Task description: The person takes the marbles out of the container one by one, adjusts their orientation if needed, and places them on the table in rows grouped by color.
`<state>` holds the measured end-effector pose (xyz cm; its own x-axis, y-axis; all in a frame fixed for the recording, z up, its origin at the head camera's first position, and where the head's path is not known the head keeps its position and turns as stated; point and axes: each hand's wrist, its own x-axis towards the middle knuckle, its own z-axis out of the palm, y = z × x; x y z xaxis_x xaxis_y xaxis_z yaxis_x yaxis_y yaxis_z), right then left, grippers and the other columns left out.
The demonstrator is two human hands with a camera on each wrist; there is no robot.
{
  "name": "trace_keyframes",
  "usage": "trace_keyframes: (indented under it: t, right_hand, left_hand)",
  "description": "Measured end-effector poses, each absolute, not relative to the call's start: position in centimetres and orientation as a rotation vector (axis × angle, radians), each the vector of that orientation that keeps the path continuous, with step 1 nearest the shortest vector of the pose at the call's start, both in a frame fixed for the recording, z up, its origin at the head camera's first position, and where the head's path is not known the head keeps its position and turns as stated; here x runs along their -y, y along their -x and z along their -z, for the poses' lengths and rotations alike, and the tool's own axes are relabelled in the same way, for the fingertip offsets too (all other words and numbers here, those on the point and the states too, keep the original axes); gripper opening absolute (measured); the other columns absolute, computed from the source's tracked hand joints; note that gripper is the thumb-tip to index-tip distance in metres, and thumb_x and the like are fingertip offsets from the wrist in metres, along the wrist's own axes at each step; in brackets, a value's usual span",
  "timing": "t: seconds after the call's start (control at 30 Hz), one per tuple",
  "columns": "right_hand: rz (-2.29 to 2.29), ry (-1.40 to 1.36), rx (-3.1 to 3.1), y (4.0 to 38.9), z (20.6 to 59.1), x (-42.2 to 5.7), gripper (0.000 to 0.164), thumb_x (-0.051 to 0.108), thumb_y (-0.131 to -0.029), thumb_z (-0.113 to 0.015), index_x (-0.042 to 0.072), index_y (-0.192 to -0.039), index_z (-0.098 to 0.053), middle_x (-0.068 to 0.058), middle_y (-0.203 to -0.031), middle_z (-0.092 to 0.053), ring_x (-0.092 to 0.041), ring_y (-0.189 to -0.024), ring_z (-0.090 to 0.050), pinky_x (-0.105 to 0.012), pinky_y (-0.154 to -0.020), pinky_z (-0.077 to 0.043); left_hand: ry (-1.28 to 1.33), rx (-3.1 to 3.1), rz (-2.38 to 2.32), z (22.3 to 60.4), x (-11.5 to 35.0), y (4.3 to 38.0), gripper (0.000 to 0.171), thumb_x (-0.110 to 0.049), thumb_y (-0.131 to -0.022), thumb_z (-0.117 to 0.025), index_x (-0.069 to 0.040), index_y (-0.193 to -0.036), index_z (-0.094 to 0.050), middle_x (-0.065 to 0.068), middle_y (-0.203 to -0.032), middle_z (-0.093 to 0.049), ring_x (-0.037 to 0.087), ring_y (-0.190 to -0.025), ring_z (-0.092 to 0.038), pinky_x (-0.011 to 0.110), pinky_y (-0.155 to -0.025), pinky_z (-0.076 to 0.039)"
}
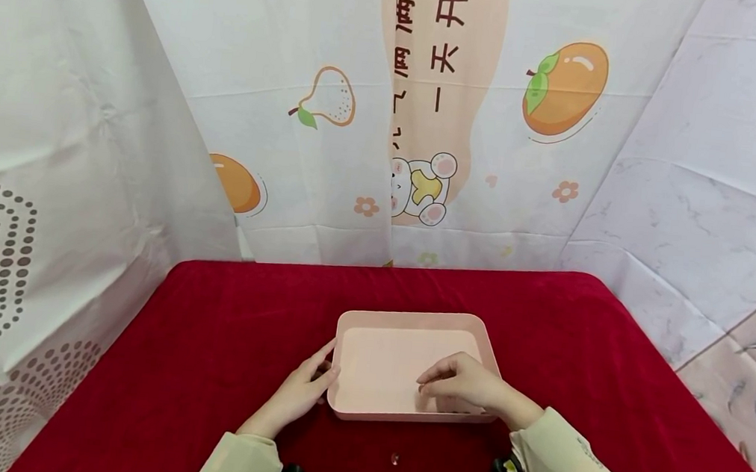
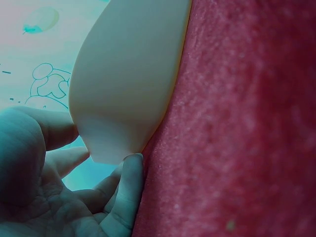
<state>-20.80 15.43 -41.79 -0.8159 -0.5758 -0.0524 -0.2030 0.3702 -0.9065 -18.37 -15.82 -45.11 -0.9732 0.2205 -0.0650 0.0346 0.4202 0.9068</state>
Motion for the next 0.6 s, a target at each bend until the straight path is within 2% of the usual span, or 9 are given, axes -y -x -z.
trace_keyframes:
  t: [0.07,0.2,0.3,0.47,0.6]
  right_hand:
    - [1.437,0.681,-2.271,20.7,41.7,-15.6,0.026,0.010,-0.088,-0.070,-0.010,-0.103,-0.073,-0.017,-0.096,-0.075,0.000,-0.081,-0.061,-0.017,-0.069,-0.050]
    - [1.499,0.671,-2.238,20.5,41.4,-15.8,0.028,0.011,-0.090,-0.069,-0.012,-0.105,-0.071,-0.019,-0.093,-0.074,-0.004,-0.069,-0.058,-0.019,-0.062,-0.049]
    - [1.551,0.675,-2.223,20.3,41.0,-15.9,0.029,0.012,-0.091,-0.070,-0.013,-0.107,-0.070,-0.016,-0.091,-0.073,-0.006,-0.064,-0.056,-0.021,-0.060,-0.049]
    - [1.644,0.652,-2.179,19.7,40.3,-16.0,0.032,0.012,-0.092,-0.069,-0.015,-0.110,-0.066,-0.008,-0.094,-0.073,-0.008,-0.067,-0.061,-0.022,-0.062,-0.052]
    - [1.689,0.594,-2.187,19.0,39.8,-16.0,0.034,0.014,-0.090,-0.072,-0.012,-0.112,-0.066,-0.003,-0.092,-0.074,-0.010,-0.069,-0.063,-0.026,-0.064,-0.054]
  left_hand:
    - [-0.227,-2.497,-1.587,45.1,15.8,18.4,0.059,-0.023,-0.103,-0.053,-0.009,-0.156,-0.030,0.020,-0.120,-0.054,0.017,-0.089,-0.059,0.030,-0.067,-0.054]
    - [-0.211,-2.493,-1.587,45.2,15.7,18.5,0.059,-0.023,-0.103,-0.053,-0.010,-0.156,-0.030,0.019,-0.120,-0.055,0.018,-0.090,-0.058,0.031,-0.067,-0.054]
    - [-0.203,-2.492,-1.589,45.2,15.6,18.4,0.059,-0.023,-0.103,-0.054,-0.010,-0.156,-0.030,0.018,-0.120,-0.055,0.019,-0.091,-0.059,0.032,-0.068,-0.054]
    - [-0.196,-2.501,-1.584,45.3,15.6,18.4,0.059,-0.022,-0.103,-0.054,-0.011,-0.156,-0.031,0.019,-0.120,-0.054,0.020,-0.092,-0.059,0.032,-0.068,-0.054]
    - [-0.183,-2.506,-1.578,45.3,15.6,18.4,0.058,-0.023,-0.103,-0.054,-0.012,-0.156,-0.032,0.019,-0.121,-0.054,0.020,-0.093,-0.059,0.032,-0.068,-0.054]
